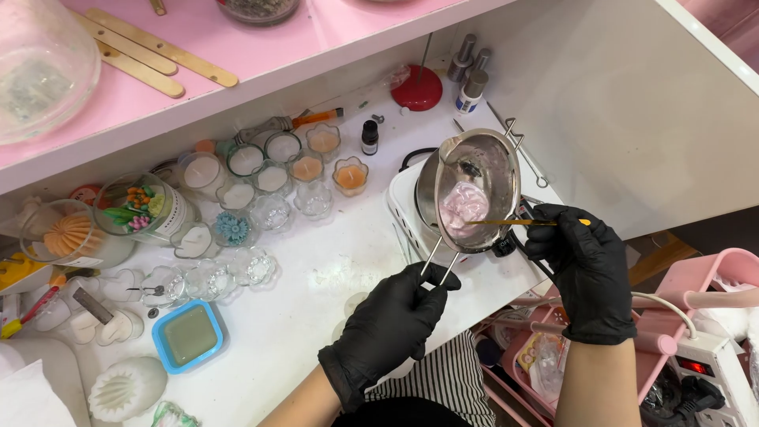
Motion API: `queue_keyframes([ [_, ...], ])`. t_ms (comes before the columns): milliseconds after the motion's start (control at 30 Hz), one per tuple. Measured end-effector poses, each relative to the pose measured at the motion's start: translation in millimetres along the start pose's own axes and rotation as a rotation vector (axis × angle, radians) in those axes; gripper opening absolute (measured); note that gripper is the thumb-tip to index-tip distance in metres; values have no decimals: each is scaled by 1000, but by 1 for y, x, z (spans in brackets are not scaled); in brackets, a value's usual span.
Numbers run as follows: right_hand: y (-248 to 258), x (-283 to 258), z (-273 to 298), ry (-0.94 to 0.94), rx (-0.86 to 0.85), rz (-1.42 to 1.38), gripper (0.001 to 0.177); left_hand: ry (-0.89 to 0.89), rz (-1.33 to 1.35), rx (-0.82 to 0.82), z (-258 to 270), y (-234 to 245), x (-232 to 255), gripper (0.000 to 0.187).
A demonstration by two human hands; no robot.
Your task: Pouring melted pink wax from a small pot into flower-shaped silicone molds.
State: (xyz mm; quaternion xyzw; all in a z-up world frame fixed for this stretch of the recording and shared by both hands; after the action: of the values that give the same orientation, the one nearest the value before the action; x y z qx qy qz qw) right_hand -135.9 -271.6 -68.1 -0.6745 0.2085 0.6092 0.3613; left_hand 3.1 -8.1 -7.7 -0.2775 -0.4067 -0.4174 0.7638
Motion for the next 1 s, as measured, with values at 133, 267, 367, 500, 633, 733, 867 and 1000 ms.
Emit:
queue_keyframes([
  [133,1,2,-2,-30,-11,-77,31,-7,-1,5,0,0,-1,27],
  [267,3,-1,-1,-24,-16,-104,32,11,2,6,-1,-2,-3,27],
  [367,1,-6,2,37,-51,-115,32,-34,-15,6,-2,-4,-7,27],
  [500,-9,-19,8,187,10,-5,28,-9,9,7,-3,-4,-8,27],
  [633,-19,-24,8,224,6,228,30,9,-13,10,-2,-4,-5,27],
  [733,-15,-14,5,190,16,165,28,-10,22,6,-3,-3,-6,28],
  [867,-7,0,2,96,-5,52,28,-22,75,-7,-8,-3,-10,28],
  [1000,-8,0,1,28,2,-43,29,-26,241,-60,-11,-3,-12,27],
])
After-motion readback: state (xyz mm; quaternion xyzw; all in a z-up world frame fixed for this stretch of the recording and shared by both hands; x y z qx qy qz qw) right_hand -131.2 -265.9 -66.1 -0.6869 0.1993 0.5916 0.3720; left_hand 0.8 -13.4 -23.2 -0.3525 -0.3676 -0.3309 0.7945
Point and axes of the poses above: each hand's wrist, its own z-axis away from the middle knuckle, its own y-axis out of the back of the hand, x = y × z, the point moved 1 cm from there along -z, towards the middle knuckle, and after that the axes turned 1 degree about x, right-handed, at the moved point
